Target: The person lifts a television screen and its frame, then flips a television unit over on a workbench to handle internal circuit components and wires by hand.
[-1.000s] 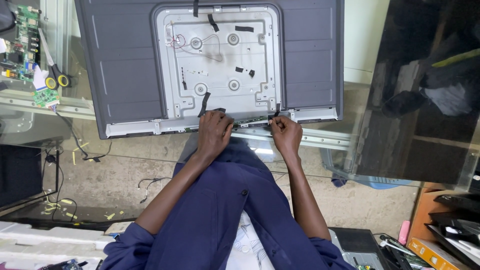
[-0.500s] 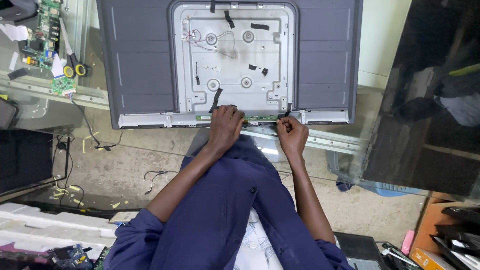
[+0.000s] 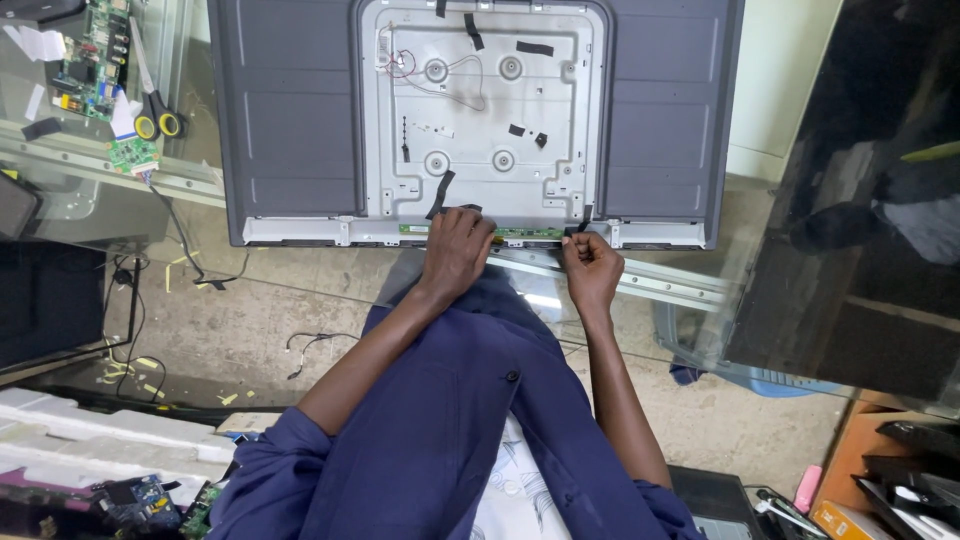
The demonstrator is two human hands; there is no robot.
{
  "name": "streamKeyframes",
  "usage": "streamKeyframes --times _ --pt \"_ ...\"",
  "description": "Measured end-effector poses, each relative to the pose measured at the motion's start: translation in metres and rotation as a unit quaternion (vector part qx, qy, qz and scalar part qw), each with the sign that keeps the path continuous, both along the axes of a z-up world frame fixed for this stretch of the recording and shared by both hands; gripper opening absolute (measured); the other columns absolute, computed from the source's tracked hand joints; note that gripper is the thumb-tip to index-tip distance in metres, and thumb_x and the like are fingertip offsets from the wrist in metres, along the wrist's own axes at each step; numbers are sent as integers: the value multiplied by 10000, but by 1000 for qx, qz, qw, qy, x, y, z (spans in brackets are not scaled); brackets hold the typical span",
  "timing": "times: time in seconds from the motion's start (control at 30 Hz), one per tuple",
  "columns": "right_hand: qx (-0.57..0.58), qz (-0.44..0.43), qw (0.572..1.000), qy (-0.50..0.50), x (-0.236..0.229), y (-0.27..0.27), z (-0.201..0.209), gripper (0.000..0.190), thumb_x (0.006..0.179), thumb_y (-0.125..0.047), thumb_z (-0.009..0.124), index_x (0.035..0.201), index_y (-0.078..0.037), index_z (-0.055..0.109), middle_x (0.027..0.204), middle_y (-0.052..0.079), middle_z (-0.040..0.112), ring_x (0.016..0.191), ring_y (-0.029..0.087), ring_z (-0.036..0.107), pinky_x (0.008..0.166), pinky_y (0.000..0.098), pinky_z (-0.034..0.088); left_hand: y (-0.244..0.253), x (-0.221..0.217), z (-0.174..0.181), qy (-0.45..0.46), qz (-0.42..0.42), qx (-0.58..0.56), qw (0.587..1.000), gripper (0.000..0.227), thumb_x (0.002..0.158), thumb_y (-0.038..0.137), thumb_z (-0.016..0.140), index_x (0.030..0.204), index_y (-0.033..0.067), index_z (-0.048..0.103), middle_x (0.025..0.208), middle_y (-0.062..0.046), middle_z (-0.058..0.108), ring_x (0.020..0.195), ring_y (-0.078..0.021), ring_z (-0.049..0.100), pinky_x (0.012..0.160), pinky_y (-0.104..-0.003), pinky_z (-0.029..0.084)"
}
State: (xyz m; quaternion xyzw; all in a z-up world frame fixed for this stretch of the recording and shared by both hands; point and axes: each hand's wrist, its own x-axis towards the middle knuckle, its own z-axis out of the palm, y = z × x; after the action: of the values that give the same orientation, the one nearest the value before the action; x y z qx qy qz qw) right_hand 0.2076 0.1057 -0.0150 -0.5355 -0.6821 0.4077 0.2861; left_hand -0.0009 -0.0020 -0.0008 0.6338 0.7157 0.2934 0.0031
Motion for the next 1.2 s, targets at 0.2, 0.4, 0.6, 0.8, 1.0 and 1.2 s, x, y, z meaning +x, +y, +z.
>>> streamKeyframes --times 0.2,0.4,0.6,0.8,1.0,1.2 --pt "-17 -11 1000 10 -2 -1 5 20 852 -39 719 837 -46 730 591 59 597 590 75 512 526 288 447 0 -2 2 21 -4 2 1000 54 931 157 628 942 112 654 849 -54 566 896 -249 570 704 -357 407" --pt "-21 -11 1000 13 -3 0 7 17 856 -41 729 839 -43 732 579 53 586 576 59 491 501 279 422 1 -1 1 11 -5 -1 1000 48 931 153 624 940 108 640 843 -51 552 875 -244 564 708 -355 404" --pt "-22 -13 1000 11 -2 1 4 31 854 -43 729 829 -62 733 571 32 585 556 44 467 489 269 400 0 -1 -2 4 -2 -6 1000 45 929 160 622 939 117 625 843 -40 544 871 -242 563 705 -357 399" --pt "-27 -10 999 14 -2 1 5 41 861 -47 720 829 -70 733 565 24 585 544 40 460 485 262 397 -1 -2 -3 -14 -7 -9 1000 49 926 155 625 945 110 633 849 -42 551 885 -257 570 702 -361 392" --pt "-25 -5 999 28 -2 0 4 49 892 -47 704 853 -55 732 577 49 599 561 44 467 482 294 396 -2 -1 -6 -20 0 -6 1000 51 934 166 622 933 116 624 837 -38 543 872 -256 565 694 -362 389" --pt "-27 -5 999 27 -3 1 7 46 888 -50 708 849 -53 732 580 45 600 554 46 468 489 286 403 -3 -1 -7 -26 7 -11 1000 49 937 165 613 931 118 622 838 -42 548 870 -258 565 692 -358 384"
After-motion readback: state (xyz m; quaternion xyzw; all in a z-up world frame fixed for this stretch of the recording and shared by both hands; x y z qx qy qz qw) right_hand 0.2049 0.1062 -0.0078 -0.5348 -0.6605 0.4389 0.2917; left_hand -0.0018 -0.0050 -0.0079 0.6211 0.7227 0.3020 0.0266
